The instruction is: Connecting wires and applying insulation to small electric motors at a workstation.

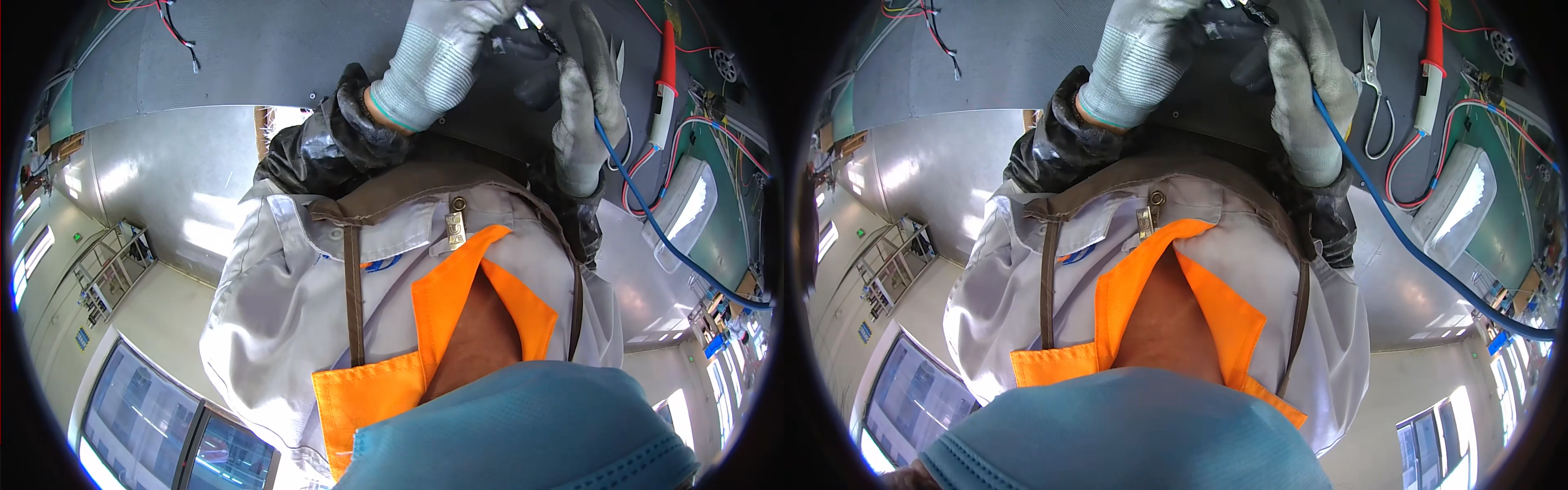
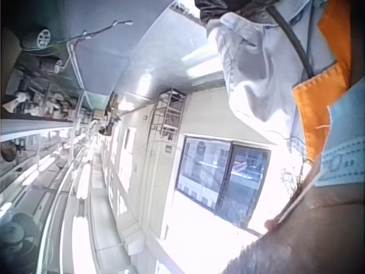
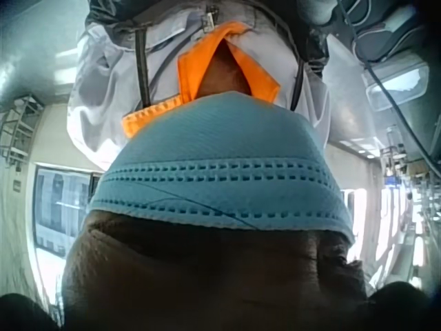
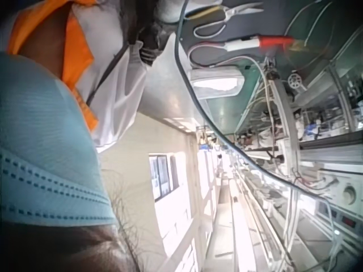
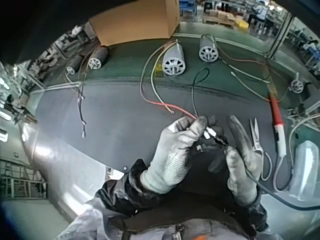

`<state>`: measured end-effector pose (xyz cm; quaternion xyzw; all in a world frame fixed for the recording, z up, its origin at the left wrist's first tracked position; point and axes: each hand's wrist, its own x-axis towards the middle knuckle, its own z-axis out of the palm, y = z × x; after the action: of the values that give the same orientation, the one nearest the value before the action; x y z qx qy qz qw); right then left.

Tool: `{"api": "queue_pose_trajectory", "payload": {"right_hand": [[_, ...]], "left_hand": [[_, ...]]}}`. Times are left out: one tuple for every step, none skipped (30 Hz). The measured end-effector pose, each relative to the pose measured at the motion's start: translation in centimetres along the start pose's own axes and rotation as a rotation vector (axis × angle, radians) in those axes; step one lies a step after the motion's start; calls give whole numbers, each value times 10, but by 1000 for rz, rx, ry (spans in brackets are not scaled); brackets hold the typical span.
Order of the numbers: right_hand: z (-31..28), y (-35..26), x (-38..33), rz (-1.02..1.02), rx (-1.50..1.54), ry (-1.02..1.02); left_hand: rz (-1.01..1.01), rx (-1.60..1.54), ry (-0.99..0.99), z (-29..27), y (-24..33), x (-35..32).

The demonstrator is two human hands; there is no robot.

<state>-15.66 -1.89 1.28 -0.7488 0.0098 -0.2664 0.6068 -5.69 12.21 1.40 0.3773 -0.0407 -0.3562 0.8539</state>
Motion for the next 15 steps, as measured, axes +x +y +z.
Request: {"api": "queue_pose_trajectory", "payload": {"right_hand": [[0, -1, -1, 1, 0, 0], [0, -4, -3, 36, -45, 5], [-1, -6, -4, 71, -95, 13], [-1, -3, -5, 71, -100, 18], [-1, 7, -5, 67, -71, 13], [-4, 19, -6, 64, -51, 19], [-6, 34, -7, 61, -28, 25], [-11, 47, -9, 57, -9, 35], [-16, 58, -11, 53, 9, 38], [-20, 56, -7, 45, 26, 41], [-21, 51, -4, -2, -85, -70], [-17, 39, 6, -52, -185, -190], [-34, 23, 18, 23, -377, -265], [-63, -4, 24, 125, -614, -304], [-66, -15, 26, 252, -569, -61]], "left_hand": [[-1, 0, 1, 0, -1, -1], [65, 31, -15, 0, -3, -3], [129, 60, -37, 0, -5, -4], [126, 58, -42, -2, -11, -1], [110, -94, 10, -6, -20, 6], [83, -248, 54, -5, -27, 12], [67, -250, 39, -6, -19, 12], [-34, -189, -150, -13, -2, 10], [-129, -133, -338, -17, 5, 10], [-62, 76, -222, -12, 1, 7], [534, 649, -268, -26, -8, 13], [1155, 1215, -268, -50, -17, 23], [1331, 1224, -202, -68, -29, 33], [1332, 1159, -243, -77, -43, 41], [840, 958, -208, -98, -48, 41]]}}
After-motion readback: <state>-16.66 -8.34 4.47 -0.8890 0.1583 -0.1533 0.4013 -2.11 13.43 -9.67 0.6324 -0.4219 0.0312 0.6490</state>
